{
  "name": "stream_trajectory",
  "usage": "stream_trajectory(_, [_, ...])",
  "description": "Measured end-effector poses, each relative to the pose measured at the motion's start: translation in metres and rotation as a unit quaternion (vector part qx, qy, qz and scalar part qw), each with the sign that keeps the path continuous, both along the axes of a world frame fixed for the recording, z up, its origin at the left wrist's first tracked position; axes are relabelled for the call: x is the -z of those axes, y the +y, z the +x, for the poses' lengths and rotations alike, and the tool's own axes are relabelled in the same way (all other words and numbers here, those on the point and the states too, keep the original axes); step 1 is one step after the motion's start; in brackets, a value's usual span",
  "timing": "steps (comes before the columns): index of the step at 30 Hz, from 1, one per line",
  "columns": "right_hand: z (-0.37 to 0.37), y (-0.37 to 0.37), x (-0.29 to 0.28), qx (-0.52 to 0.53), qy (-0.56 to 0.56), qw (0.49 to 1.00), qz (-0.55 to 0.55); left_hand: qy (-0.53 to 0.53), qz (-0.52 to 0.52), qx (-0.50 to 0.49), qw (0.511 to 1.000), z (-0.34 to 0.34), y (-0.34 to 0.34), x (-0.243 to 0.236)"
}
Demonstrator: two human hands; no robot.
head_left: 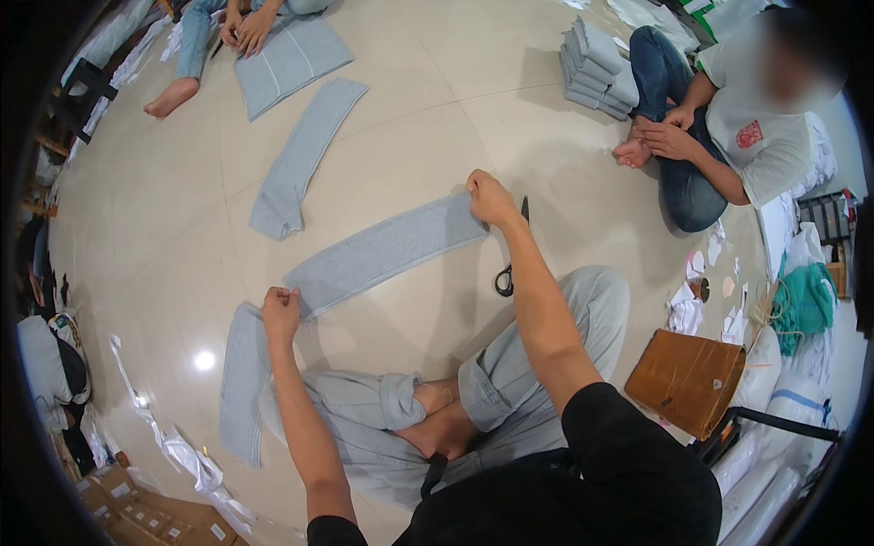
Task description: The person sits on the floor and uses scissors to cut threads and trim the edges of folded gray fabric pieces. They repeatedly align the fabric layers and make precise cuts to separate or finish the material.
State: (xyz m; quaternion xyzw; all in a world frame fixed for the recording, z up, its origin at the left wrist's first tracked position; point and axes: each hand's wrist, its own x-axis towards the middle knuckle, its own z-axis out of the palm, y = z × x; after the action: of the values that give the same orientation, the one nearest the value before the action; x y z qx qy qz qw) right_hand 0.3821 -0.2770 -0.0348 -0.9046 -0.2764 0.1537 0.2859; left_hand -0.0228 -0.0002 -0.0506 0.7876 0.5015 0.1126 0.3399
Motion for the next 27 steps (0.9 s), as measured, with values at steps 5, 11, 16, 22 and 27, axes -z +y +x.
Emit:
stream_trajectory(5, [0.013, -0.004, 0.012, 0.075, 0.035, 0.996, 0.028, -0.005, 0.012, 0.012, 1.000, 0.003, -0.003, 0.003])
stream_trajectory(11, [0.014, -0.004, 0.006, 0.100, 0.060, 0.989, 0.087, -0.009, 0.024, 0.005, 1.000, -0.003, 0.004, 0.013])
stream_trajectory(16, [0.014, -0.005, -0.001, 0.027, 0.096, 0.994, 0.049, 0.004, 0.009, 0.000, 1.000, -0.002, 0.002, 0.008])
stream_trajectory(22, [0.012, -0.006, 0.008, -0.020, 0.053, 0.996, 0.065, 0.007, 0.013, 0.015, 1.000, -0.004, 0.005, 0.012])
stream_trajectory(27, [0.019, -0.005, 0.012, -0.023, 0.068, 0.996, 0.051, -0.007, 0.007, 0.001, 1.000, -0.002, 0.003, 0.013])
